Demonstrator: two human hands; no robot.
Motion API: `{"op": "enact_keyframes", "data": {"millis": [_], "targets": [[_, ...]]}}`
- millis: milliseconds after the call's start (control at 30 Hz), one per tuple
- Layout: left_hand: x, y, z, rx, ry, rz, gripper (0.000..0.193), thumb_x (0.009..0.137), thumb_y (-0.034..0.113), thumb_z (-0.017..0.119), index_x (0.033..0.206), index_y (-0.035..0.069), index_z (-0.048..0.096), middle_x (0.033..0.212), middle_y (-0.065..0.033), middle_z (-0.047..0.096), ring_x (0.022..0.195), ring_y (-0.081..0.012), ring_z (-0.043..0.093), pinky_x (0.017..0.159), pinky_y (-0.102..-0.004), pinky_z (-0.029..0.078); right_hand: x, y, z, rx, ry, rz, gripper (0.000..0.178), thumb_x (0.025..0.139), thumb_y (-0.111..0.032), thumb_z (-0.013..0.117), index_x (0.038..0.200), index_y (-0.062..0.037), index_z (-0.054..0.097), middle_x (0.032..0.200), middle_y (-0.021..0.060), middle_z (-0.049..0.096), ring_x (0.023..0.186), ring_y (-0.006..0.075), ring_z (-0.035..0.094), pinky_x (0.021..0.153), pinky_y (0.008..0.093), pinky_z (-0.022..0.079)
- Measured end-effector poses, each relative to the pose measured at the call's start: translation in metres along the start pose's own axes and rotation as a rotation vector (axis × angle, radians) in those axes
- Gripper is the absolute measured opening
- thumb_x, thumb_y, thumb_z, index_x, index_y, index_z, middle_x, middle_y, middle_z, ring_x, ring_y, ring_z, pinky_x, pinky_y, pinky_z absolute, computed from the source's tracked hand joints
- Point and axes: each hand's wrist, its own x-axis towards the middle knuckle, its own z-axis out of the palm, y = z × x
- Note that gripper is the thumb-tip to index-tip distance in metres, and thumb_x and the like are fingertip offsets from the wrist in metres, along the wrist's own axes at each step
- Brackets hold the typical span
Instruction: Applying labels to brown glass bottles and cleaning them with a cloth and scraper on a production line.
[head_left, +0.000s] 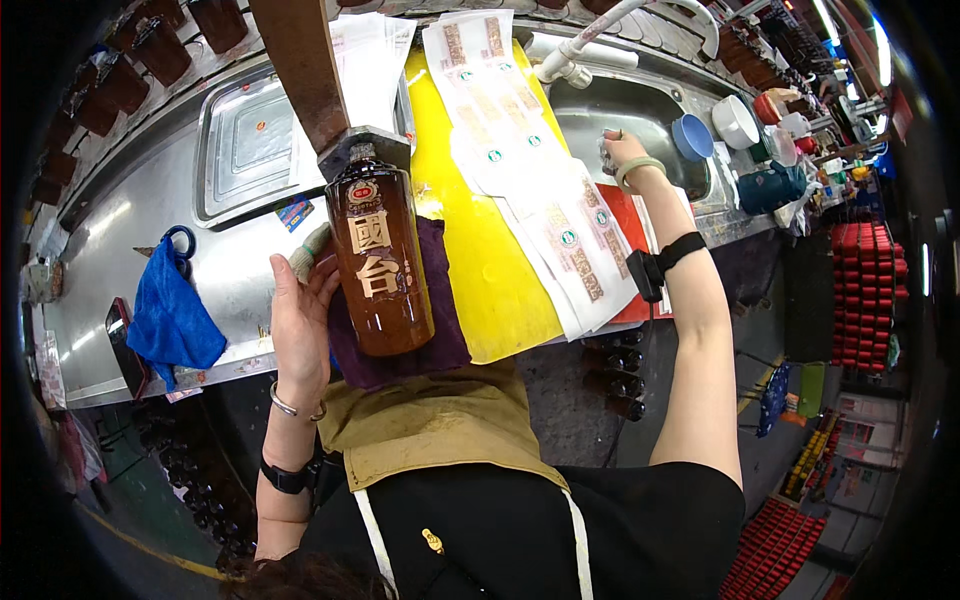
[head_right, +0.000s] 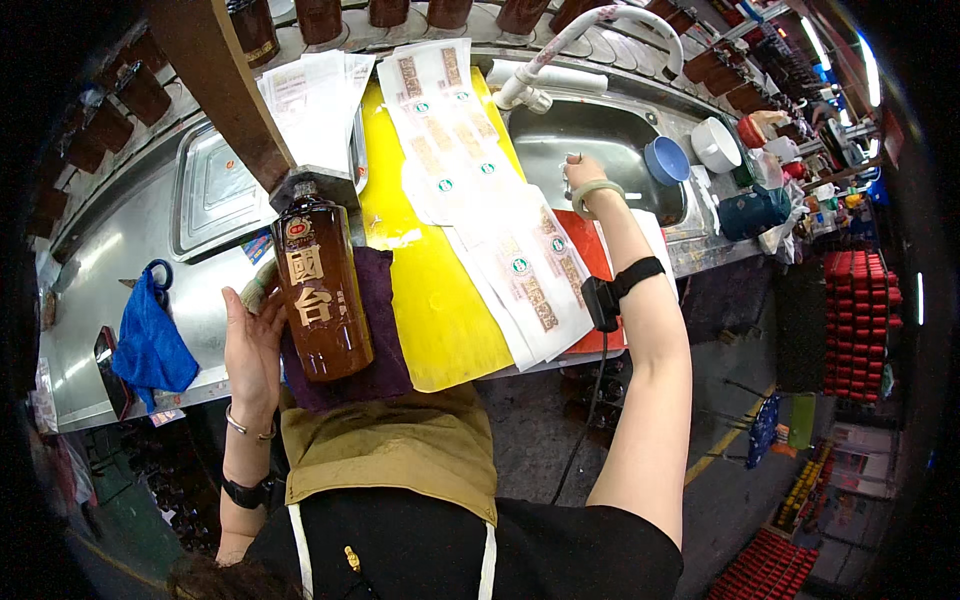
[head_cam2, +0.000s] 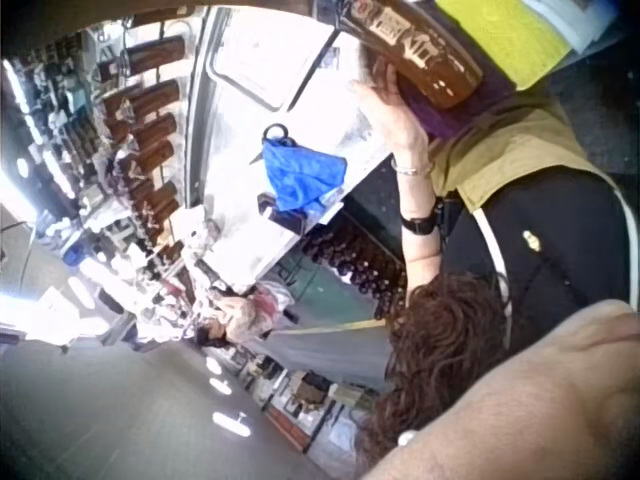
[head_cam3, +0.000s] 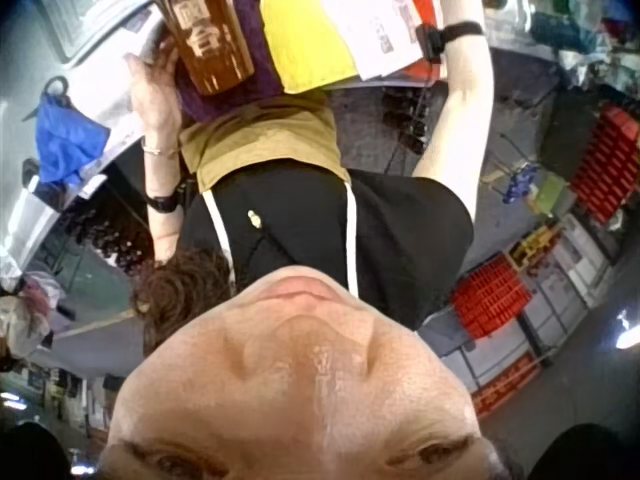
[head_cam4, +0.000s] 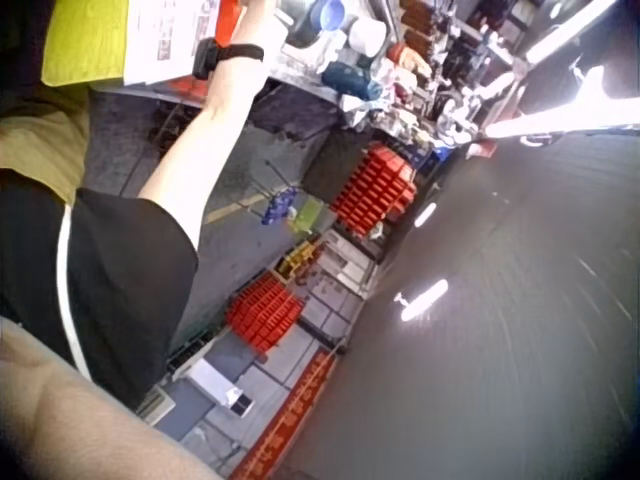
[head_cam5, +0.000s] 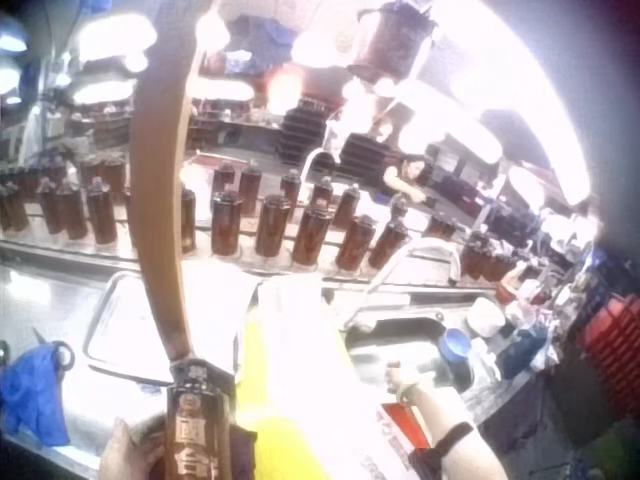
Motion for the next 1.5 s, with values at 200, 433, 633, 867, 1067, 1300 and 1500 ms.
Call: {"op": "enact_keyframes", "data": {"millis": [200,433,633,867,1067,1300,1500], "targets": [[-0.004,-0.001,-0.009,0.009,-0.016,-0.007,0.072,0.114,0.058,0.026,0.153,0.001,0.047,0.144,-0.0140,0.061,0.131,-0.0238,0.057,0.117,-0.0395,0.040,-0.043,-0.032,-0.013,0.462,-0.375,0.190,0.022,0.106,-0.019,0.061,0.104,0.0017,0.069,0.087,0.0071,0.070,0.074,0.0188,0.068,0.070,0.0332,0.059],[0.003,-0.007,-0.004,0.003,0.036,-0.045,0.073,0.113,0.058,0.027,0.152,0.000,0.048,0.144,-0.0142,0.060,0.133,-0.0234,0.055,0.118,-0.0400,0.038,-0.090,-0.020,-0.020,-0.574,-0.294,-0.330,0.044,0.085,-0.032,0.085,0.112,0.0009,0.076,0.089,0.0077,0.074,0.087,0.0182,0.069,0.086,0.0325,0.054],[-0.008,-0.002,-0.002,-0.013,0.000,0.024,0.069,0.115,0.054,0.028,0.149,-0.001,0.050,0.140,-0.0139,0.062,0.127,-0.0229,0.058,0.114,-0.0401,0.042,-0.068,-0.004,-0.020,-0.331,-0.354,-0.234,0.019,0.087,-0.018,0.084,0.095,-0.0025,0.077,0.083,0.0016,0.072,0.077,0.0109,0.066,0.075,0.0259,0.053],[-0.016,0.013,-0.002,0.262,0.011,0.342,0.064,0.116,0.047,0.030,0.149,-0.003,0.052,0.146,-0.0166,0.059,0.133,-0.0274,0.056,0.111,-0.0419,0.046,-0.122,-0.021,-0.019,-0.214,-0.081,-0.482,0.011,0.092,-0.009,0.076,0.099,-0.0005,0.073,0.085,0.0029,0.072,0.076,0.0092,0.064,0.070,0.0271,0.052],[-0.019,0.048,0.039,0.500,-0.267,0.557,0.059,0.095,0.001,0.074,0.149,0.000,0.053,0.143,-0.0134,0.063,0.128,-0.0215,0.061,0.109,-0.0371,0.049,-0.241,-0.093,-0.002,-0.204,-0.291,-0.831,0.009,0.094,-0.004,0.074,0.101,-0.0014,0.069,0.082,0.0007,0.066,0.069,0.0074,0.051,0.065,0.0263,0.045],[-0.012,0.053,0.084,0.464,-0.443,0.319,0.070,0.088,0.004,0.084,0.149,0.000,0.050,0.129,-0.0092,0.066,0.114,-0.0168,0.066,0.100,-0.0327,0.056,-0.295,-0.128,0.052,-0.294,-0.404,-1.254,0.013,0.090,-0.007,0.077,0.099,-0.0049,0.069,0.087,0.0095,0.070,0.078,0.0233,0.068,0.070,0.0333,0.051],[-0.028,0.050,0.060,0.113,-0.294,0.270,0.042,0.091,-0.005,0.078,0.130,-0.002,0.062,0.106,-0.0066,0.071,0.098,-0.0144,0.071,0.091,-0.0314,0.059,-0.305,-0.130,0.084,-0.243,-0.670,-1.076,0.019,0.092,-0.012,0.077,0.105,-0.0029,0.067,0.091,0.0142,0.073,0.086,0.0320,0.072,0.078,0.0389,0.055]]}}
